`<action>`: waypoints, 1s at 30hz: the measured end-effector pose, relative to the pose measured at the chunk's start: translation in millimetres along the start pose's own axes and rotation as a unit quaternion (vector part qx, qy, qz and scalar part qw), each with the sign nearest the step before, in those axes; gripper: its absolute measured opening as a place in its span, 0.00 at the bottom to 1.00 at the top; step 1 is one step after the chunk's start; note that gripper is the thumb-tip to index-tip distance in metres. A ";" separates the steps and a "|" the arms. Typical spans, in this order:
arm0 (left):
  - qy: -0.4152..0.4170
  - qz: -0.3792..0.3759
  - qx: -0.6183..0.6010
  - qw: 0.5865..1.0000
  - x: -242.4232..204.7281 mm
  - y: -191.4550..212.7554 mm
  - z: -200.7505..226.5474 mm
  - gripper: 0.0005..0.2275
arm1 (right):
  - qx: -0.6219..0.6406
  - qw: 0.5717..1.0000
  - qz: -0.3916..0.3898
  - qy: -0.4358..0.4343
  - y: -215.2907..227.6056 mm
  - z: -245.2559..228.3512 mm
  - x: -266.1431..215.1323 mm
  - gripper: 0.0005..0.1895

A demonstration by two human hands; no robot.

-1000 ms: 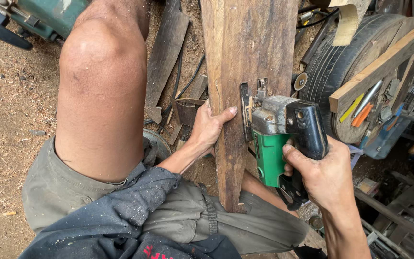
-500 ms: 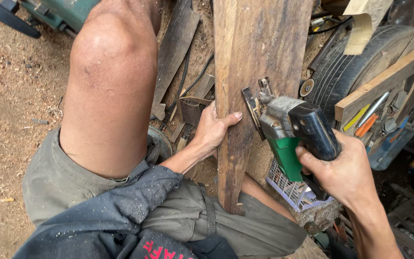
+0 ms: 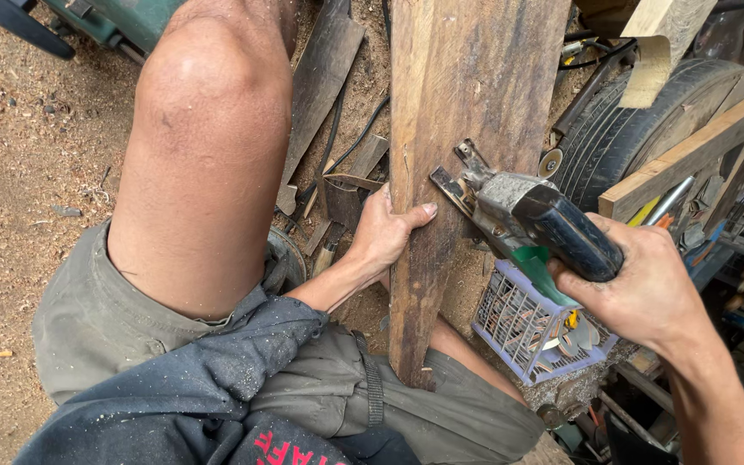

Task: The person uses a green jigsaw to cut a long, dark wooden plank into smaller pieces. They guide the saw along the wood, periodically repositioning the plank and removing cut sections. The task is performed while sitting on the ground in a cluttered workshop.

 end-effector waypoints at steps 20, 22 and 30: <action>-0.004 0.014 -0.021 1.000 2.0 -3.9 0.7 0.16 | -0.023 0.994 -0.057 -0.095 2.3 17.5 1.1 0.14; -0.010 0.021 -0.011 1.000 1.8 -3.5 2.7 0.16 | 0.009 0.996 -0.036 -0.082 -0.1 20.8 -4.9 0.11; -0.008 0.016 0.002 1.000 0.8 -4.0 4.2 0.15 | 0.095 0.993 0.004 -0.066 -19.1 29.1 -17.1 0.07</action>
Point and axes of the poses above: each hand's wrist, its own x-axis towards the middle knuckle, its own y-axis out of the back of the hand, z = x × y, the point moved 10 cm from there along x, towards the middle knuckle, and after that the axes turned 11 degrees about -z, right-handed, at the moved point
